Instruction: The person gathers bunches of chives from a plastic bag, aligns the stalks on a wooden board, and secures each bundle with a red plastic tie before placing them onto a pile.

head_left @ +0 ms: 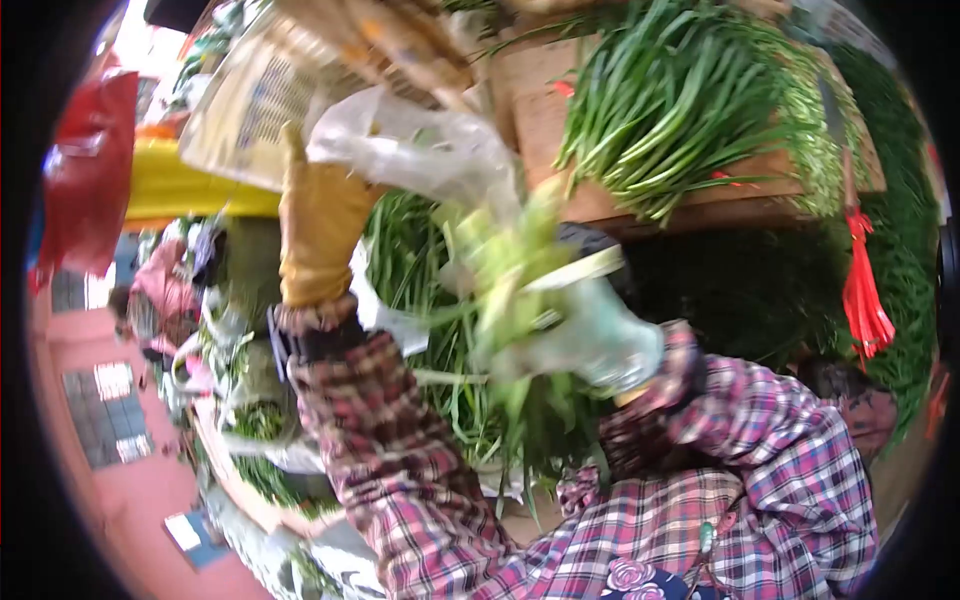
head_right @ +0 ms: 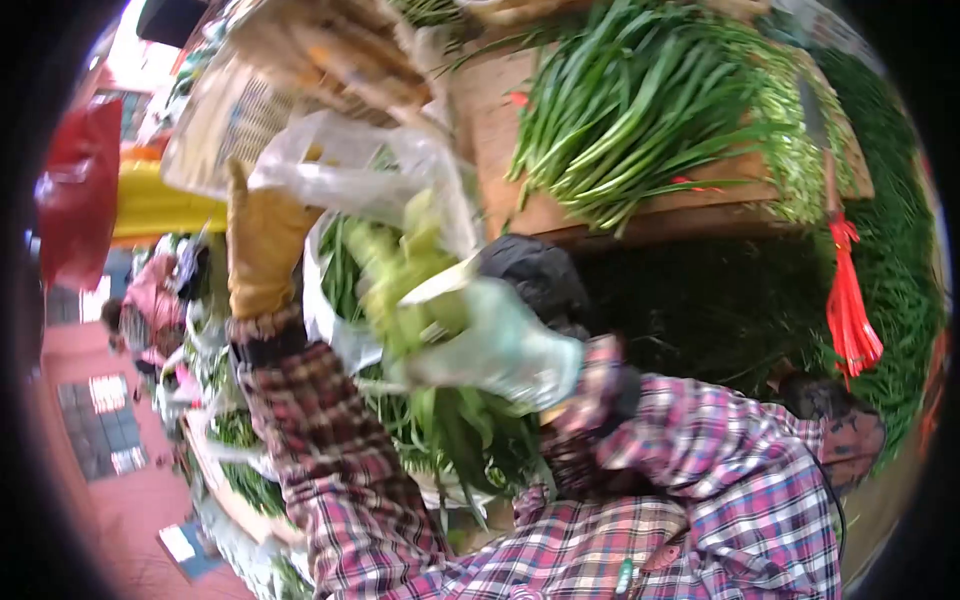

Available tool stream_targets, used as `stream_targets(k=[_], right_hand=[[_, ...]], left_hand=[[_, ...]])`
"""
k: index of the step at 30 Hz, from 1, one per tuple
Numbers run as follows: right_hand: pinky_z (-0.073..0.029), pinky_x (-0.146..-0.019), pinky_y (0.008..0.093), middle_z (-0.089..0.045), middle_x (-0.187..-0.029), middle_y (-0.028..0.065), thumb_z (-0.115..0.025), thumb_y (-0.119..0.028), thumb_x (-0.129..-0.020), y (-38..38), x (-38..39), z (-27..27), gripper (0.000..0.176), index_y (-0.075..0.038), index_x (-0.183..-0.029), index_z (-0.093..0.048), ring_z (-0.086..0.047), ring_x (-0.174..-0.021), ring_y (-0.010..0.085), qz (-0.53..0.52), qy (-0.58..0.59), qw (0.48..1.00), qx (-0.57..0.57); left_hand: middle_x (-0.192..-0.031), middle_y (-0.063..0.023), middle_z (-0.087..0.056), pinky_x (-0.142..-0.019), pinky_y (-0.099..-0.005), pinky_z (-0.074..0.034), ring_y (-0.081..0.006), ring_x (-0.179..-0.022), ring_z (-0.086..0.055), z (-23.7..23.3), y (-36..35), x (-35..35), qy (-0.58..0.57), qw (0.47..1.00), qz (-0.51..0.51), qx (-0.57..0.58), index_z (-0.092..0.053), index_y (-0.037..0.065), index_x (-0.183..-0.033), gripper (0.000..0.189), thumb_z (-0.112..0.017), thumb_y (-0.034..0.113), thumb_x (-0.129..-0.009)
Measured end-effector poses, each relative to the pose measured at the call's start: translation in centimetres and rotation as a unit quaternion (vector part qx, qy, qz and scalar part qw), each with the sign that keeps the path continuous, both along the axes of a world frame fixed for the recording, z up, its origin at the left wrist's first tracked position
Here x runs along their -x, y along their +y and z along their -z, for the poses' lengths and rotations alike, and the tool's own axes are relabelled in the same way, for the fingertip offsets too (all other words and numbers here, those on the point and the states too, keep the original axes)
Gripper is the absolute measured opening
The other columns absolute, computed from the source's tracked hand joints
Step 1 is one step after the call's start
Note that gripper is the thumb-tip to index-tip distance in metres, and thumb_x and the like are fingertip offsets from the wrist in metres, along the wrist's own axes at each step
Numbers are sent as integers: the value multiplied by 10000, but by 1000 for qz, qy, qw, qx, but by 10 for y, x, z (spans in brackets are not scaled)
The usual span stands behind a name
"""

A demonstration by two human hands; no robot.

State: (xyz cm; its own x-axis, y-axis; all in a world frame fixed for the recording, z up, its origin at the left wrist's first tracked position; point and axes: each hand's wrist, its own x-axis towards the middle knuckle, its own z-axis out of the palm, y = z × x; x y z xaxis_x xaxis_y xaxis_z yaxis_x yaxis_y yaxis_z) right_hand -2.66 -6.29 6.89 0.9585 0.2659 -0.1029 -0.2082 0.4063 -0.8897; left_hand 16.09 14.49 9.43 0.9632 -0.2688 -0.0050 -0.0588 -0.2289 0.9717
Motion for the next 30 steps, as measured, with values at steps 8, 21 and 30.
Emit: stream_targets(k=[8,21,30], right_hand=[[-501,-833,392,-630,-847,40,-640,-286,-797,-132,18,-4,640,34,-1280,-369,-622,-788,182,271,-30,937,-220],[-483,-634,349,-624,-738,16,-437,-185,-896,-248,152,-89,368,20,-1191,-354,-584,-625,83,211,-416,880,-87],[-496,-810,382,-618,-849,52,-468,-258,-916,-244,220,-74,290,-41,-747,-560,-583,-712,140,92,-504,832,213]], left_hand=[[-946,-261,-613,-646,-310,-539,-252,-797,-649,-48,-47,136,345,793,340,370,-535,-67,-1112,720,-428,594,-848],[-1425,-115,-267,-1053,-474,-255,-295,-1286,-301,23,-271,309,530,506,286,617,-228,146,-1396,1068,-570,739,-576],[-1165,-140,-553,-902,-454,-436,-286,-1041,-535,93,-357,293,616,438,221,617,-507,22,-1190,727,-476,632,-796]])
